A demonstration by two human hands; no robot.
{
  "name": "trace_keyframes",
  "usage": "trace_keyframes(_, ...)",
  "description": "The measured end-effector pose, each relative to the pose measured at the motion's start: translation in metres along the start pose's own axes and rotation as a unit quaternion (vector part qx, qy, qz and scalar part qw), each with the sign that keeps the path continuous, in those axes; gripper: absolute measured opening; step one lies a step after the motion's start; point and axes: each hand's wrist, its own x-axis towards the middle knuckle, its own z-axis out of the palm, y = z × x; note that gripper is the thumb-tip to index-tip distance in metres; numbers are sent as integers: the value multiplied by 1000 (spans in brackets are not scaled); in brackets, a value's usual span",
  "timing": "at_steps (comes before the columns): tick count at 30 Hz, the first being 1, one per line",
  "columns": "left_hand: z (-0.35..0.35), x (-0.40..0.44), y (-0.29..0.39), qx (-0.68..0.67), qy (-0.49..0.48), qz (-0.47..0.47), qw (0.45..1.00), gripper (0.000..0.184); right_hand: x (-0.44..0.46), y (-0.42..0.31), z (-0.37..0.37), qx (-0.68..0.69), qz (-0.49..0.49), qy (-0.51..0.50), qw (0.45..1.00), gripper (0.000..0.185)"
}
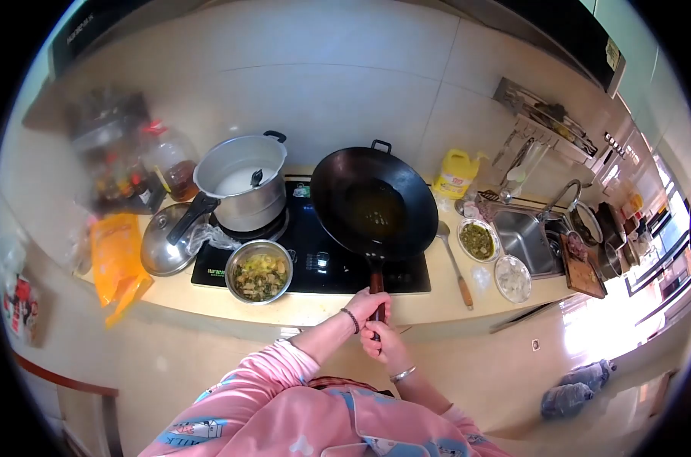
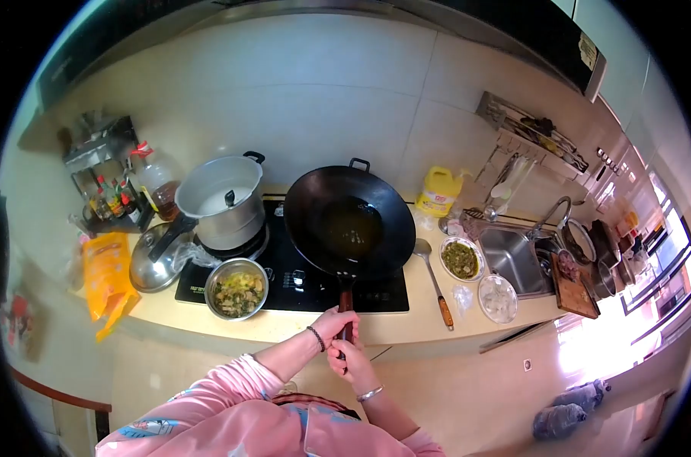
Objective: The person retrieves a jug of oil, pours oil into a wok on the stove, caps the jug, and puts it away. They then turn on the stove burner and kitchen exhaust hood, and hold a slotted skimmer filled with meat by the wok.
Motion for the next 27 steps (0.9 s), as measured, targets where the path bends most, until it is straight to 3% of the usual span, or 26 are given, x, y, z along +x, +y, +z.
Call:
trace_keyframes(2,-1,0,-1,-10,-17,1,1000,13,-1,1,4,-12,-63,23,998,14)
trace_keyframes(12,8,0,20,-51,-128,-12,990,15,-13,-29,30,-60,-92,78,991,7)
trace_keyframes(16,13,-9,33,-64,-132,-26,989,19,-25,-43,48,-53,-87,95,990,8)
trace_keyframes(27,1,-10,28,-26,-84,10,996,15,-9,-27,29,-5,-55,26,998,9)
